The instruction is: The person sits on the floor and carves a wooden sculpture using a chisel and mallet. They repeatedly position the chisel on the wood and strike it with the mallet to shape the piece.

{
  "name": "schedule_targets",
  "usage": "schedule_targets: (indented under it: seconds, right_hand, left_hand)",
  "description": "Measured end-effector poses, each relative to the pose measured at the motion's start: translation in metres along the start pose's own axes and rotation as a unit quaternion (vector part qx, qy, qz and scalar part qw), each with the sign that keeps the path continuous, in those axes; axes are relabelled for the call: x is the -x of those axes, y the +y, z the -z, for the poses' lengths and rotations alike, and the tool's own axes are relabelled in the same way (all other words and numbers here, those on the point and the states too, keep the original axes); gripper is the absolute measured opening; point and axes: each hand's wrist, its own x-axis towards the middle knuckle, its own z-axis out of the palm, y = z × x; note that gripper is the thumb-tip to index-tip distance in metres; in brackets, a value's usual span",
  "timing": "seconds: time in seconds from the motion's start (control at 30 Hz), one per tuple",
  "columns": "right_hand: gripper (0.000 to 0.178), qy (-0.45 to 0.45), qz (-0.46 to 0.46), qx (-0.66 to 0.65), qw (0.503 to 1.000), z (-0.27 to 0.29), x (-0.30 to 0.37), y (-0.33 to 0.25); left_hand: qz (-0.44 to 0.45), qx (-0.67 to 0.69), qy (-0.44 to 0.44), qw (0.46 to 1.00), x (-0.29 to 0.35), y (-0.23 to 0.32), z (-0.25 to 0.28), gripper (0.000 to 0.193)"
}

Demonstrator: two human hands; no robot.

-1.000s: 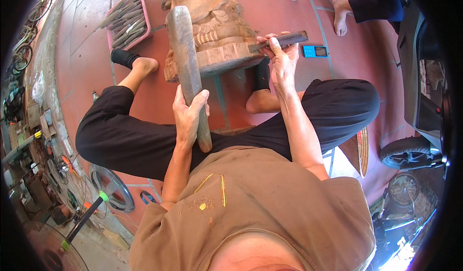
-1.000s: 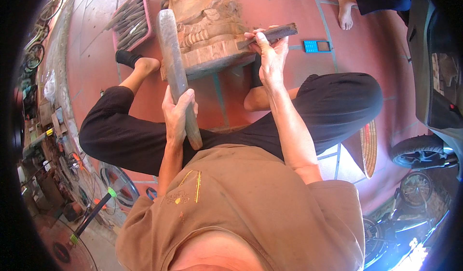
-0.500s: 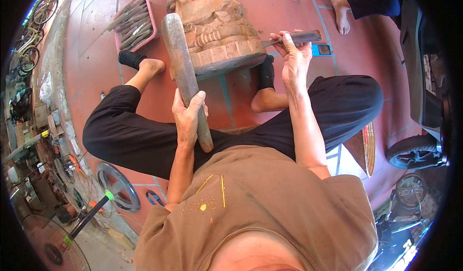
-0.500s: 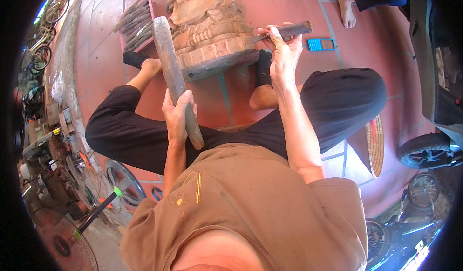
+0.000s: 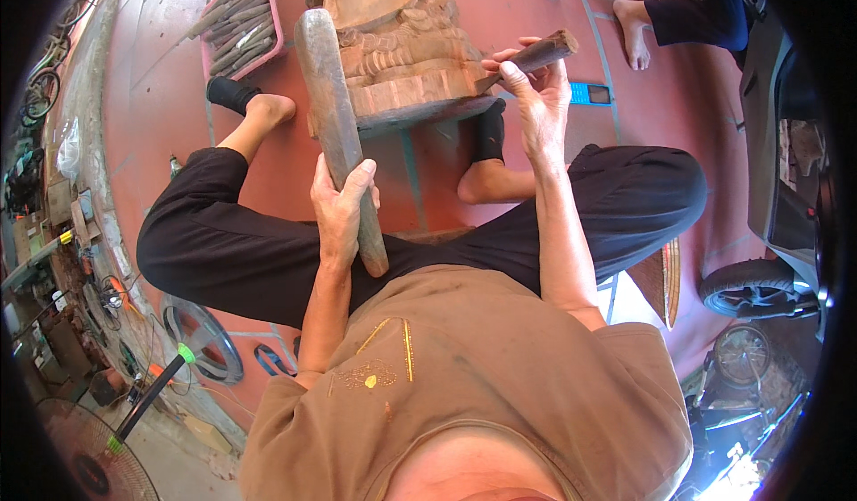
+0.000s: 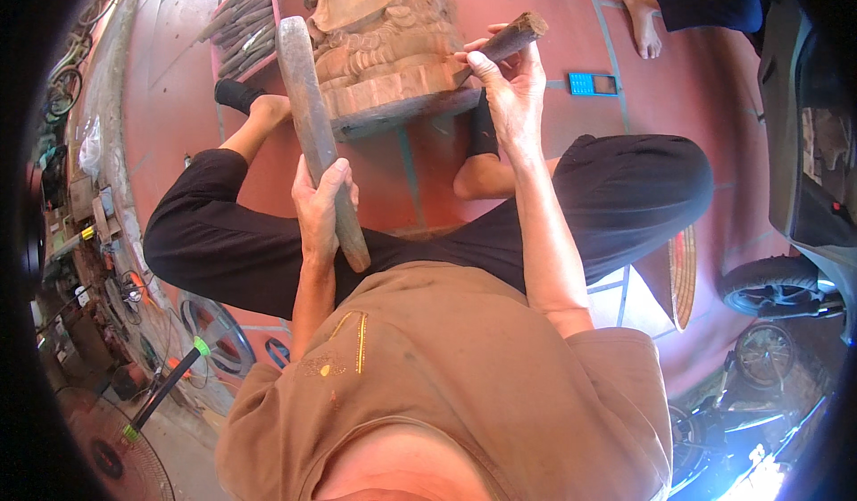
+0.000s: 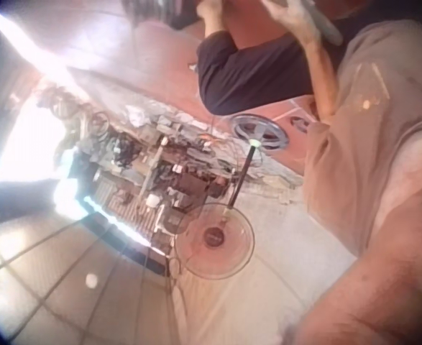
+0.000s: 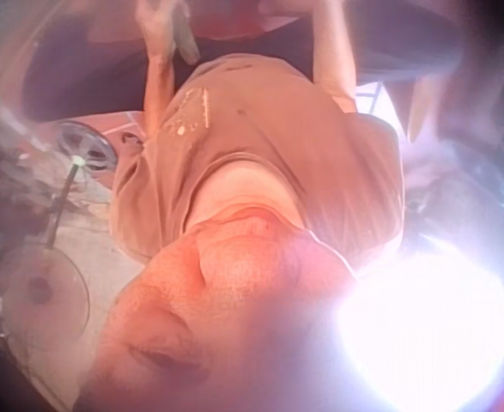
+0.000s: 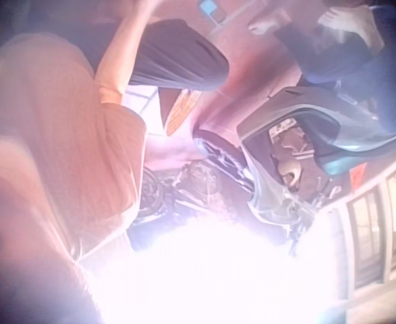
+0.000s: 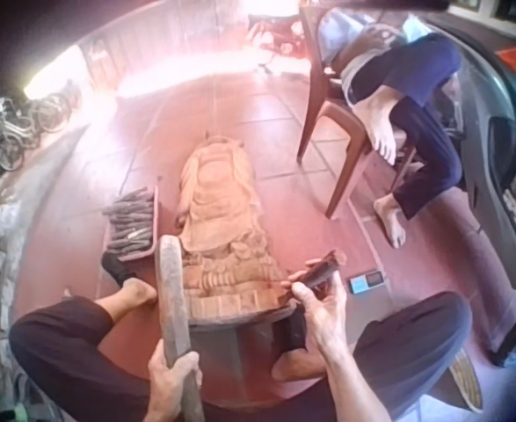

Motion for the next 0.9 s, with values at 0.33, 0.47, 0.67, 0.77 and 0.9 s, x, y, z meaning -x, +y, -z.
schedule_targets:
  seconds: [0.33,0.47,0.67,0.77,0.9]
  right_hand:
    - [0.034,-0.005,0.033,0.099,0.995,-0.006,0.003,0.01]
    - [0.033,0.005,0.045,0.111,0.993,-0.009,0.005,0.014]
    - [0.033,0.076,-0.07,-0.034,0.994,0.005,0.0,0.014]
    - [0.034,0.073,-0.072,-0.064,0.993,0.011,-0.002,0.024]
    - [0.034,0.084,-0.09,-0.118,0.985,0.016,-0.002,0.035]
  left_hand:
    - [0.009,-0.007,-0.006,1.0,0.0,0.0,-0.001,0.027]
    - [0.01,-0.022,-0.008,1.0,-0.001,0.0,-0.001,0.026]
    - [0.012,-0.01,-0.014,1.0,-0.003,-0.001,-0.006,0.027]
    - [0.009,-0.014,-0.021,1.0,-0.003,-0.001,-0.007,0.029]
    - [0.011,-0.015,-0.023,1.0,-0.003,-0.004,-0.007,0.029]
